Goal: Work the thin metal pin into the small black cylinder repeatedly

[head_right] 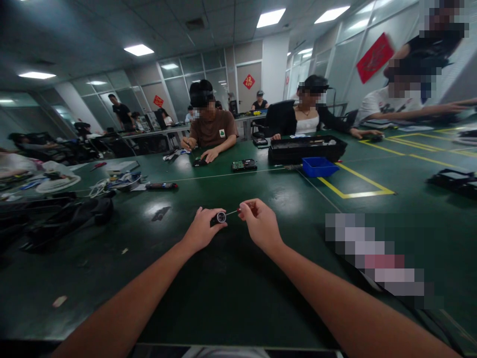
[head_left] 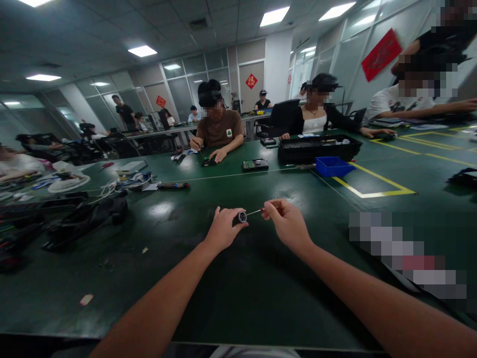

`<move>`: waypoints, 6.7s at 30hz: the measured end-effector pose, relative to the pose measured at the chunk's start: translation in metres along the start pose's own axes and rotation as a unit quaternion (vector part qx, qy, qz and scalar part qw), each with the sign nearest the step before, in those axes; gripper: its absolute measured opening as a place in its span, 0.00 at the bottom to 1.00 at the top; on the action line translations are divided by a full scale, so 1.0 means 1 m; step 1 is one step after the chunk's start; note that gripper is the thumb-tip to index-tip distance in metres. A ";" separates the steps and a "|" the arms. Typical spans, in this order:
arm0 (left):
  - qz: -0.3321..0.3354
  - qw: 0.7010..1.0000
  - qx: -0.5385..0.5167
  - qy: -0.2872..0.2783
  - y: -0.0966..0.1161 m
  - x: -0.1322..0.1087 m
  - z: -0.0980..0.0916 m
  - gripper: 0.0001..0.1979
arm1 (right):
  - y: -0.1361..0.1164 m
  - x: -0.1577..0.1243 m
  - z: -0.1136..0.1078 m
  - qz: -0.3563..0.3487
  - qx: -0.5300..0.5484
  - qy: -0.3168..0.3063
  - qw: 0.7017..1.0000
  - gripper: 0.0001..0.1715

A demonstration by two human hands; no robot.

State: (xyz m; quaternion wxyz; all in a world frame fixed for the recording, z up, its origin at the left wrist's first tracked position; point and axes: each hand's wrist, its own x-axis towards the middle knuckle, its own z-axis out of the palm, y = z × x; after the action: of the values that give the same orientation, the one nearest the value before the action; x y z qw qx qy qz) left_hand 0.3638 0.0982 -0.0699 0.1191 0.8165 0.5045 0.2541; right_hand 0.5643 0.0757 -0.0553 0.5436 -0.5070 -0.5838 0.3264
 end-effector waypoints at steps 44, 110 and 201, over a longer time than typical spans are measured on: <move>0.003 1.000 0.001 0.005 0.002 -0.003 -0.001 0.14 | -0.008 -0.005 -0.003 -0.034 -0.082 0.010 0.996 0.20; -0.002 1.000 0.011 0.023 -0.006 -0.001 0.000 0.18 | 0.002 -0.001 0.003 -0.009 0.014 0.008 1.000 0.17; 0.024 0.998 0.057 -0.008 -0.010 -0.001 -0.003 0.18 | 0.007 0.006 -0.002 -0.003 0.010 0.009 1.000 0.18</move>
State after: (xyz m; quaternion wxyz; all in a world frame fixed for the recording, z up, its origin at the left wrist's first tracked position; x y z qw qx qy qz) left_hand 0.3539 0.1019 -0.0722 0.0704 0.8357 0.4978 0.2210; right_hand 0.5690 0.0832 -0.0599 0.5545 -0.5027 -0.5775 0.3259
